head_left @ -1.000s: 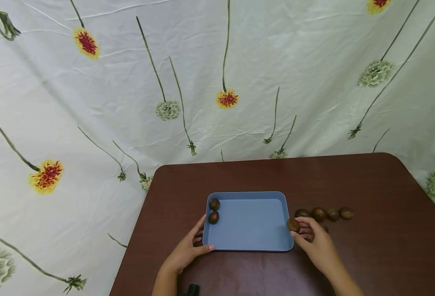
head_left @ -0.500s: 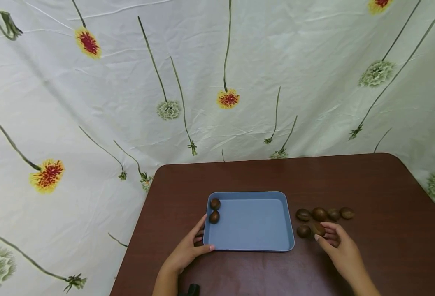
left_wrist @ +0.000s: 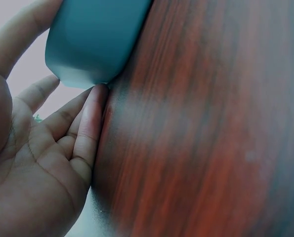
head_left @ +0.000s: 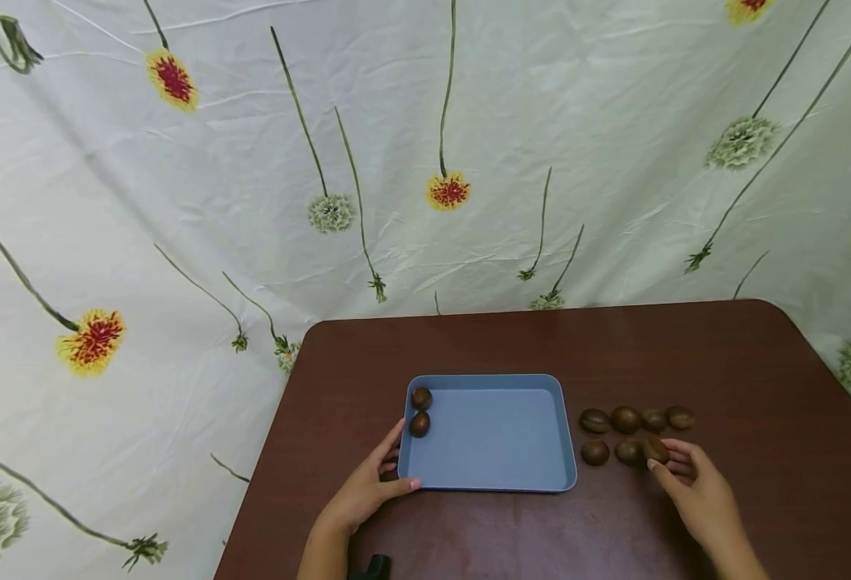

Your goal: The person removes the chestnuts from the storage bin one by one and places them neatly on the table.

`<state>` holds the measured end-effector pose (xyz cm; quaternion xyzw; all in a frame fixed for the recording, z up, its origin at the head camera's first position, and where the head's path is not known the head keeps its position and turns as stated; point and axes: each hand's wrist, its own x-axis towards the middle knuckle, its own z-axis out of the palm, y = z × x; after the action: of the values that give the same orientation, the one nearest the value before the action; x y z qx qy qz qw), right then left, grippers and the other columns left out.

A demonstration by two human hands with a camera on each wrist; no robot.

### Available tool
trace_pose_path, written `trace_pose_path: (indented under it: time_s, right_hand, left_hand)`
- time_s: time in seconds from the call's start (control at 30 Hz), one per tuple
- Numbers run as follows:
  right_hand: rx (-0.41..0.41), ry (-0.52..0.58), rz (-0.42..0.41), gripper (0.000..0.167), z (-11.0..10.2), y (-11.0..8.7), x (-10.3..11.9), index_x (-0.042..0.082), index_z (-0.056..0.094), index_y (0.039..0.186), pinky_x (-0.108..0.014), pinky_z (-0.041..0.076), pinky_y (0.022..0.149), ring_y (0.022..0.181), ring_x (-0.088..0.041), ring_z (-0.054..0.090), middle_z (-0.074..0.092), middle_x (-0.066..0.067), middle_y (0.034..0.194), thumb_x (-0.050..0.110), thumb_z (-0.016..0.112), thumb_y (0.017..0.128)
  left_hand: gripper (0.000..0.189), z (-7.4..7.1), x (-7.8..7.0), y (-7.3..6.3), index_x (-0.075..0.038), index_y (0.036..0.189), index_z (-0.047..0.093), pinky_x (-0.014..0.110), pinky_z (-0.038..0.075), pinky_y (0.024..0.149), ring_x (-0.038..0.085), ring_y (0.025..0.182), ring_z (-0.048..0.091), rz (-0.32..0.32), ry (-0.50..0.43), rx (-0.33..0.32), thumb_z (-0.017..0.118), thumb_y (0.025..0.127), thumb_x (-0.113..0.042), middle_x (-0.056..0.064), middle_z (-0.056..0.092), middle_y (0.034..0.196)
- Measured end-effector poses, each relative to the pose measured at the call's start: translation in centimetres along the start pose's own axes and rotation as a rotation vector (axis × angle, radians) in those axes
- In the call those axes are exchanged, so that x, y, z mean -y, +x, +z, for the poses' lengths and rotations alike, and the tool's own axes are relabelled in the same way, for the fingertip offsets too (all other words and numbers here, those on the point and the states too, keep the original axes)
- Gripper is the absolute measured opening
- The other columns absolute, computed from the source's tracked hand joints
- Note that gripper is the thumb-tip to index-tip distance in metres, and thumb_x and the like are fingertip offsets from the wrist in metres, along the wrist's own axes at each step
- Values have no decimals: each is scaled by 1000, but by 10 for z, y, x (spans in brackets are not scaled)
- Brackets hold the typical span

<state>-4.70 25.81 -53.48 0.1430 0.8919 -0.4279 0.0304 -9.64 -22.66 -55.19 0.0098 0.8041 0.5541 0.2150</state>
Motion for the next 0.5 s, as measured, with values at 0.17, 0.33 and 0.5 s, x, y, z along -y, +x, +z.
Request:
trace_pose_path:
  time_s: [0.17, 0.33, 0.5]
  right_hand:
    - [6, -23, 11, 66, -4, 5, -6, -1, 45, 145, -4, 41, 72, 118, -38, 59, 57, -30, 135, 46, 59, 101]
    - [39, -29, 59, 70, -8, 9, -10, -2, 42, 147, -25, 52, 81, 120, -40, 58, 56, -30, 136, 49, 57, 101]
    - [73, -27, 83, 73, -10, 12, -12, -3, 39, 149, -43, 53, 86, 121, -40, 54, 50, -29, 139, 50, 56, 101]
  left_hand:
    - [95, 0, 0, 0, -53, 156, 22, 55, 42, 106, 36, 135, 44, 1, 0, -1, 83, 85, -35, 14, 42, 153]
    - [95, 0, 0, -1, -53, 156, 23, 55, 41, 107, 36, 135, 44, 0, -2, -1, 83, 85, -36, 14, 42, 153]
    - [95, 0, 0, -1, -52, 157, 22, 54, 42, 106, 35, 135, 44, 4, -5, 4, 83, 85, -35, 14, 41, 153]
